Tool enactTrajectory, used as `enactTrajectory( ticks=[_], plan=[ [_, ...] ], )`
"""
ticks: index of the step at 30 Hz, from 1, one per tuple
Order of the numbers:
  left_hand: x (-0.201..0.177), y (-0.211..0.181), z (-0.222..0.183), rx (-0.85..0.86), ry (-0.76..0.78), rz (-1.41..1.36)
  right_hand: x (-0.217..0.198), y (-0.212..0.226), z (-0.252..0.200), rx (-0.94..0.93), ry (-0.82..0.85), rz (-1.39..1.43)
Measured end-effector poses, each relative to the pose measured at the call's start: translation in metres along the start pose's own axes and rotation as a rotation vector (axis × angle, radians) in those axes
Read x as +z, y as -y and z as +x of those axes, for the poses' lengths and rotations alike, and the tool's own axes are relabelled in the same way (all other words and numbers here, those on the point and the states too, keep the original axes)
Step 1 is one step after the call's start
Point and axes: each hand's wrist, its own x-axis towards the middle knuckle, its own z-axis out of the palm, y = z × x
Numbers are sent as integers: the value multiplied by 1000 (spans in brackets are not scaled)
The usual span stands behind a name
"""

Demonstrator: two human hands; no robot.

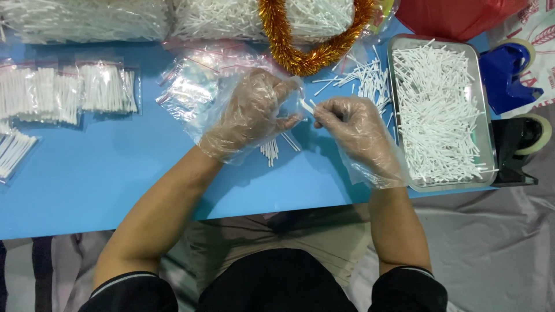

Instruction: The person, wearing gloves, gathers several white cotton swabs from a container and places them into a small transparent plastic bag on a blue workspace.

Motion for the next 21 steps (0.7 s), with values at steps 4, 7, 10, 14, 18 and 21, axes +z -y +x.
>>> enactTrajectory(
  ticks=[4,7,10,14,18,21],
  plan=[
    [-32,-17,32,-358,521,-95,-5,21,8,-39,27,-143],
    [-16,-9,22,-280,527,49,-7,33,22,-3,87,-352],
    [-15,-8,22,-290,512,52,-9,42,37,-76,186,-543],
    [-20,-13,25,-335,439,-3,-9,51,58,-17,234,-808],
    [33,15,-13,-118,-52,176,-10,74,67,11,348,-926],
    [-4,-3,15,-184,-141,-168,-16,86,65,52,294,-786]
  ],
)
